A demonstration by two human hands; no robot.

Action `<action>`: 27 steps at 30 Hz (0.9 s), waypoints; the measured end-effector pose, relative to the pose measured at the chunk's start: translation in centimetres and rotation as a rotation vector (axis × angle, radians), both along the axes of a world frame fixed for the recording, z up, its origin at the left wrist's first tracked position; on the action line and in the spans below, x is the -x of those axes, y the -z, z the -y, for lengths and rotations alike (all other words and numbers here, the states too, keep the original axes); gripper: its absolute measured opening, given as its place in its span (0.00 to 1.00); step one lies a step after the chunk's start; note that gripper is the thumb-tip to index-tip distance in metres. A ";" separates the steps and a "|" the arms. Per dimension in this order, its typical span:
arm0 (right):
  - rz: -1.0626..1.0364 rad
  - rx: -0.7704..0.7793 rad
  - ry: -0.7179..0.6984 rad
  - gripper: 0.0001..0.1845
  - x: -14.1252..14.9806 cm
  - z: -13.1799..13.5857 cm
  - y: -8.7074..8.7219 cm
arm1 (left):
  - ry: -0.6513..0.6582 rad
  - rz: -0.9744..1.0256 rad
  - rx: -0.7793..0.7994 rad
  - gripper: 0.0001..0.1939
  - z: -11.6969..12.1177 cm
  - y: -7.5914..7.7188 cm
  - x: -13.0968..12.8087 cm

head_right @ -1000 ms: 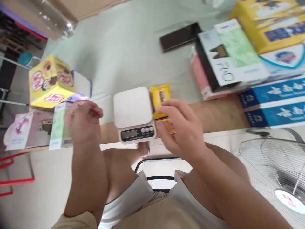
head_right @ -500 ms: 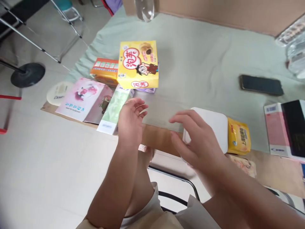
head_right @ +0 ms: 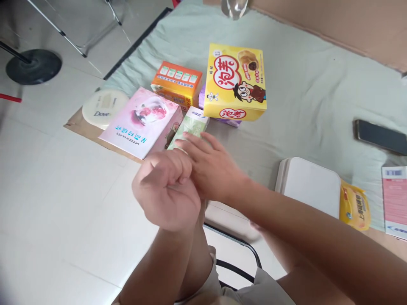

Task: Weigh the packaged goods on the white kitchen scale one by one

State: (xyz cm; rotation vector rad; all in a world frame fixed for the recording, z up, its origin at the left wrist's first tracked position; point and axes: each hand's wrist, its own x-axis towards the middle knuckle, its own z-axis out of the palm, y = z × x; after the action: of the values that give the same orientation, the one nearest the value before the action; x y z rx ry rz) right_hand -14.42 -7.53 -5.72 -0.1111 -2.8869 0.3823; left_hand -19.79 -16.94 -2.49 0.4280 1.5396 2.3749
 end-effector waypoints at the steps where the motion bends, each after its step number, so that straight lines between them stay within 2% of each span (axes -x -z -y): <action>1: -0.039 -0.055 0.050 0.23 -0.4 -0.5 -0.6 | 0.012 0.005 -0.023 0.21 0.0 0.1 -0.2; 3: -0.117 -0.205 0.218 0.19 -1.2 -1.9 -1.9 | 0.026 0.026 -0.063 0.21 -0.3 0.2 -0.4; 5: -0.151 -0.340 0.406 0.21 -1.8 -4.0 -3.1 | 0.029 0.068 -0.070 0.21 -0.6 0.1 -0.5; 7: -0.114 -0.375 0.501 0.24 -1.8 -6.1 -3.8 | 0.047 0.118 -0.055 0.21 -0.9 -0.1 -0.6; 12: -0.060 -0.244 0.490 0.26 -1.1 -9.5 -2.8 | 0.084 0.146 -0.015 0.24 -1.5 0.0 -1.0; 15: -0.108 -0.239 0.521 0.28 -1.3 -9.8 -2.6 | 0.109 0.125 -0.046 0.22 -1.9 0.4 -1.6; 17: -0.128 -0.274 0.536 0.29 -2.2 -9.6 -3.1 | 0.121 0.108 -0.075 0.22 -2.2 0.7 -2.0; 20: -0.241 -0.393 0.560 0.28 -5.5 -8.8 -4.5 | 0.129 0.091 -0.078 0.23 -2.8 0.9 -2.7; 22: -0.367 -0.491 0.555 0.32 -9.3 -8.0 -5.3 | 0.161 0.083 -0.046 0.22 -3.3 1.0 -3.3; 24: -0.428 -0.567 0.534 0.35 -14.0 -6.8 -5.4 | 0.250 0.057 0.021 0.21 -3.9 1.0 -4.2; 27: -0.370 -0.603 0.529 0.44 -21.1 -4.8 -4.2 | 0.465 -0.030 0.178 0.16 -4.9 1.1 -6.1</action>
State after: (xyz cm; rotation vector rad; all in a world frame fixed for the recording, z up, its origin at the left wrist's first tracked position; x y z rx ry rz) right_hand 6.70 -2.76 -1.51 -0.6026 -2.3558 -0.5022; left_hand -13.65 -12.01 -3.62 0.6953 1.4566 1.8708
